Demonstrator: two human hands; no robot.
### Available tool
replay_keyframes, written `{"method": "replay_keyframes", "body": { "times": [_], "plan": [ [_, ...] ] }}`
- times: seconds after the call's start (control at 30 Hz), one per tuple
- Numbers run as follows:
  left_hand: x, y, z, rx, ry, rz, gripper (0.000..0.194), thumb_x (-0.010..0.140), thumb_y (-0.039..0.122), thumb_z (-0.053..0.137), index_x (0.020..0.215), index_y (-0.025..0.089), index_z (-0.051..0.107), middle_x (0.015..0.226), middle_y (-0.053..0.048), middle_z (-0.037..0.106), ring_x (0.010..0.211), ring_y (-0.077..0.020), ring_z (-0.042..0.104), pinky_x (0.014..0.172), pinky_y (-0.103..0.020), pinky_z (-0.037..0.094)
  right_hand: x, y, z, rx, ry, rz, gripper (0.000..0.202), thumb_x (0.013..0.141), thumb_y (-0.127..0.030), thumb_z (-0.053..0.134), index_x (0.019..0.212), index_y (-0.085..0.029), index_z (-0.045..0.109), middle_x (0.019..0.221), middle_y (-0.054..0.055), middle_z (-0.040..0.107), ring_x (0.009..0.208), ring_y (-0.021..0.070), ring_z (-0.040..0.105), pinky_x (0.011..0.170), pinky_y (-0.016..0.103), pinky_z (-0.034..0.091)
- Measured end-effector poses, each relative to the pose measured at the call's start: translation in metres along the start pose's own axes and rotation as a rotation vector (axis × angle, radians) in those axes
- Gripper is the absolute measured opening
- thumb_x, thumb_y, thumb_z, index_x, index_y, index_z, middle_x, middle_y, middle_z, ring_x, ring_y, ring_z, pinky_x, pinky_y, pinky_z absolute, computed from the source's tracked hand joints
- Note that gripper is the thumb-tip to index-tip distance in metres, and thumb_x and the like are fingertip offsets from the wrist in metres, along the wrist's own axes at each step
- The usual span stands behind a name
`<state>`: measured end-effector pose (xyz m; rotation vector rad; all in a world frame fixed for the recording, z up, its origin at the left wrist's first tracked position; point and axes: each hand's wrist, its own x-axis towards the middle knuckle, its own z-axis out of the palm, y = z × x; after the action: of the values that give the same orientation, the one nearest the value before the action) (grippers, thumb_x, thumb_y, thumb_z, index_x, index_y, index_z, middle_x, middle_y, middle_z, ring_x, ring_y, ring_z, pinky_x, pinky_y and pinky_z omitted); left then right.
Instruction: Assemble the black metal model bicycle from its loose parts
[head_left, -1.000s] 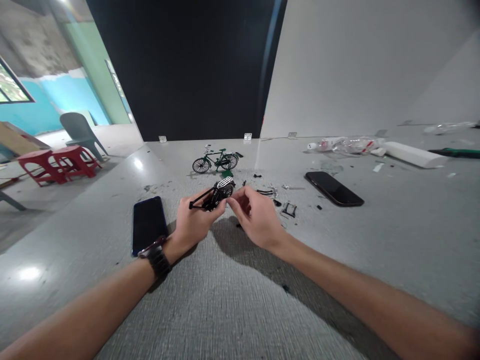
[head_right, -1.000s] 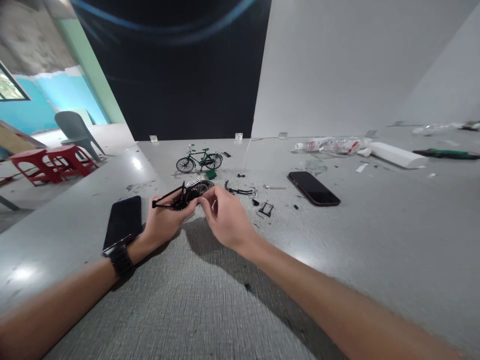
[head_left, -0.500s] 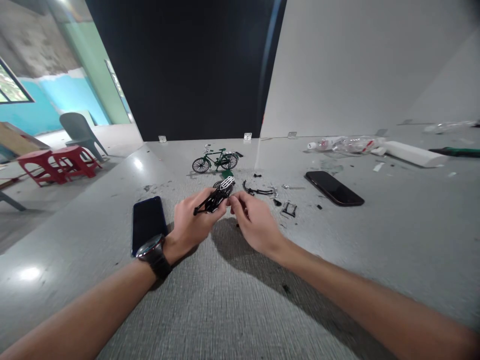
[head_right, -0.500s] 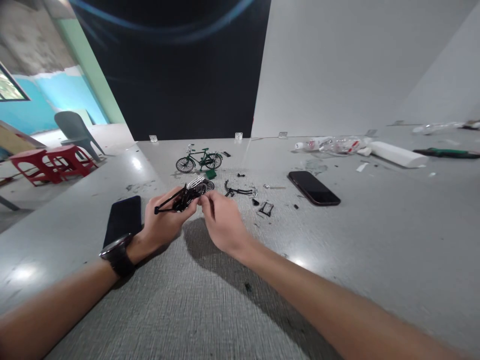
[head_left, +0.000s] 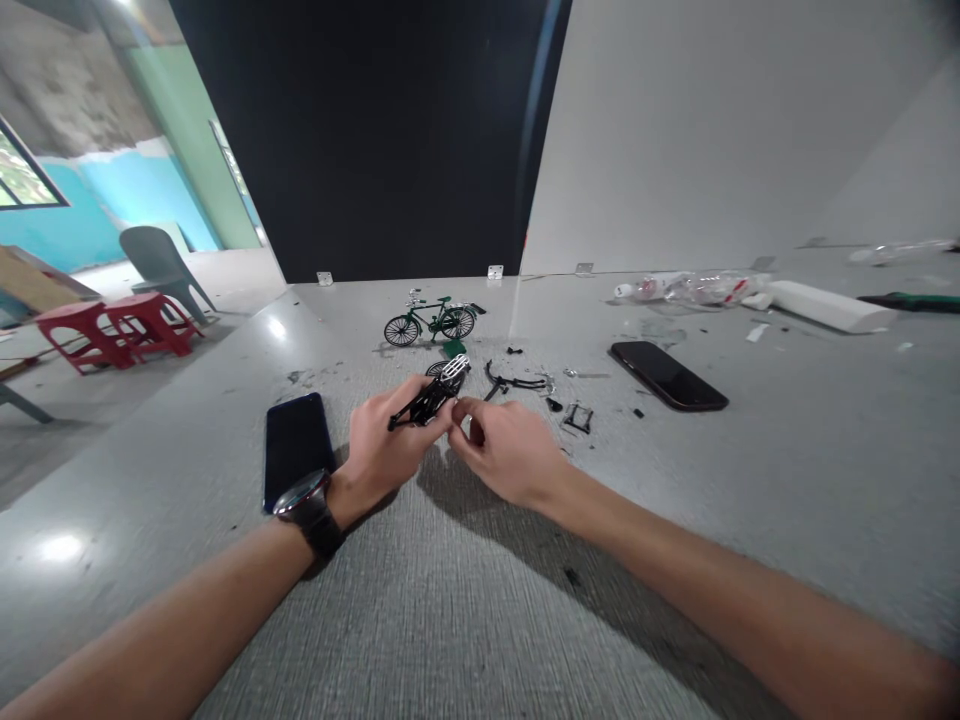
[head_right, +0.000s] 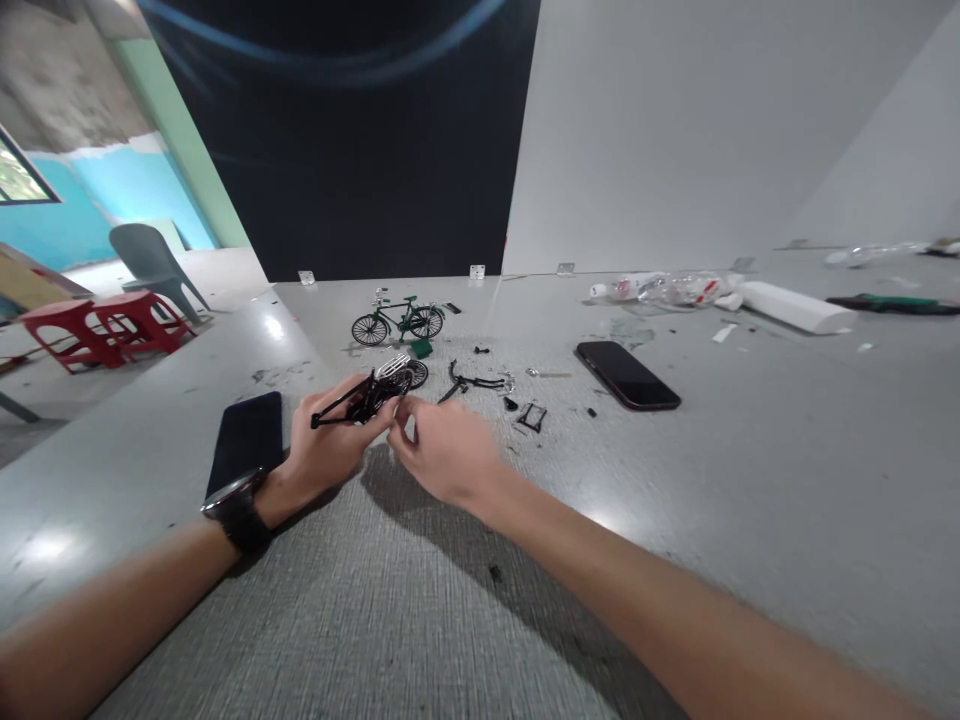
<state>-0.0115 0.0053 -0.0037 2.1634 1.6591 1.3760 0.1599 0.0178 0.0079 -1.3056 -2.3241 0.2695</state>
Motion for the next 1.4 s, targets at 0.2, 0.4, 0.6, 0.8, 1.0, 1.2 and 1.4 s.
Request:
{"method": "replay_keyframes", "body": {
  "times": [0.2, 0.4, 0.6, 0.8, 1.0, 1.2, 1.4],
  "plan": [
    [-0.0001, -0.0019, 0.0017, -0.017, 0.017, 0.009, 0.018, 0.087, 0.040, 0.064, 0.087, 0.023, 0.068, 0.069, -0.001, 0.064, 0.062, -0.0159, 0.054, 0.059, -0.028, 0.039, 0.0007, -0.0004, -0.0038, -0.024, 0.017, -0.019, 0.028, 0.096, -0.043, 0.045, 0.097, -0.020, 0.059, 0.062, 0.001, 0.065, 0.052, 0.0147, 0.052, 0.050, 0.028, 0.026],
    [0.0002, -0.0045, 0.0035, 0.011, 0.025, 0.013, 0.019, 0.087, 0.041, 0.066, 0.081, 0.023, 0.063, 0.067, 0.001, 0.063, 0.063, -0.0157, 0.056, 0.062, -0.029, 0.043, -0.0004, 0.0001, 0.0000, -0.100, -0.037, 0.005, 0.026, 0.093, -0.042, 0.047, 0.091, -0.020, 0.061, 0.066, 0.003, 0.066, 0.052, 0.0141, 0.052, 0.050, 0.027, 0.024],
    [0.0004, -0.0014, 0.0034, -0.015, 0.002, -0.005, 0.018, 0.087, 0.041, 0.065, 0.087, 0.023, 0.066, 0.073, 0.000, 0.068, 0.066, -0.0161, 0.059, 0.064, -0.030, 0.047, -0.0005, -0.0002, -0.0026, -0.082, -0.041, -0.026, 0.026, 0.094, -0.042, 0.048, 0.098, -0.019, 0.060, 0.066, 0.002, 0.065, 0.053, 0.0144, 0.052, 0.050, 0.028, 0.024],
    [0.0006, -0.0021, 0.0045, 0.004, 0.029, -0.006, 0.018, 0.086, 0.039, 0.066, 0.086, 0.022, 0.068, 0.072, 0.000, 0.067, 0.065, -0.0155, 0.059, 0.063, -0.029, 0.047, 0.0004, 0.0016, -0.0027, -0.120, -0.041, 0.001, 0.026, 0.094, -0.042, 0.048, 0.093, -0.020, 0.061, 0.065, 0.002, 0.065, 0.053, 0.0149, 0.051, 0.050, 0.028, 0.024],
    [0.0010, -0.0037, 0.0048, 0.022, 0.016, 0.005, 0.020, 0.087, 0.040, 0.064, 0.079, 0.022, 0.064, 0.067, 0.000, 0.064, 0.062, -0.0153, 0.057, 0.061, -0.029, 0.045, -0.0003, 0.0020, -0.0021, -0.118, -0.013, -0.083, 0.023, 0.092, -0.039, 0.050, 0.096, -0.018, 0.059, 0.066, 0.002, 0.066, 0.051, 0.0138, 0.049, 0.050, 0.028, 0.023],
    [0.0013, -0.0034, 0.0046, 0.026, 0.016, 0.017, 0.020, 0.087, 0.040, 0.064, 0.078, 0.022, 0.065, 0.066, 0.000, 0.065, 0.062, -0.0158, 0.058, 0.060, -0.029, 0.046, -0.0004, 0.0013, -0.0014, -0.161, 0.011, -0.056, 0.028, 0.095, -0.042, 0.045, 0.091, -0.019, 0.060, 0.063, 0.002, 0.065, 0.049, 0.0137, 0.048, 0.049, 0.028, 0.022],
    [0.0020, 0.0003, 0.0028, -0.019, 0.004, 0.007, 0.014, 0.086, 0.035, 0.063, 0.084, 0.022, 0.068, 0.072, -0.002, 0.070, 0.068, -0.0174, 0.063, 0.061, -0.029, 0.048, 0.0012, 0.0076, -0.0060, -0.171, 0.124, -0.120, 0.028, 0.099, -0.040, 0.041, 0.102, -0.018, 0.057, 0.060, 0.001, 0.065, 0.051, 0.0148, 0.055, 0.052, 0.028, 0.022]
  ]
}}
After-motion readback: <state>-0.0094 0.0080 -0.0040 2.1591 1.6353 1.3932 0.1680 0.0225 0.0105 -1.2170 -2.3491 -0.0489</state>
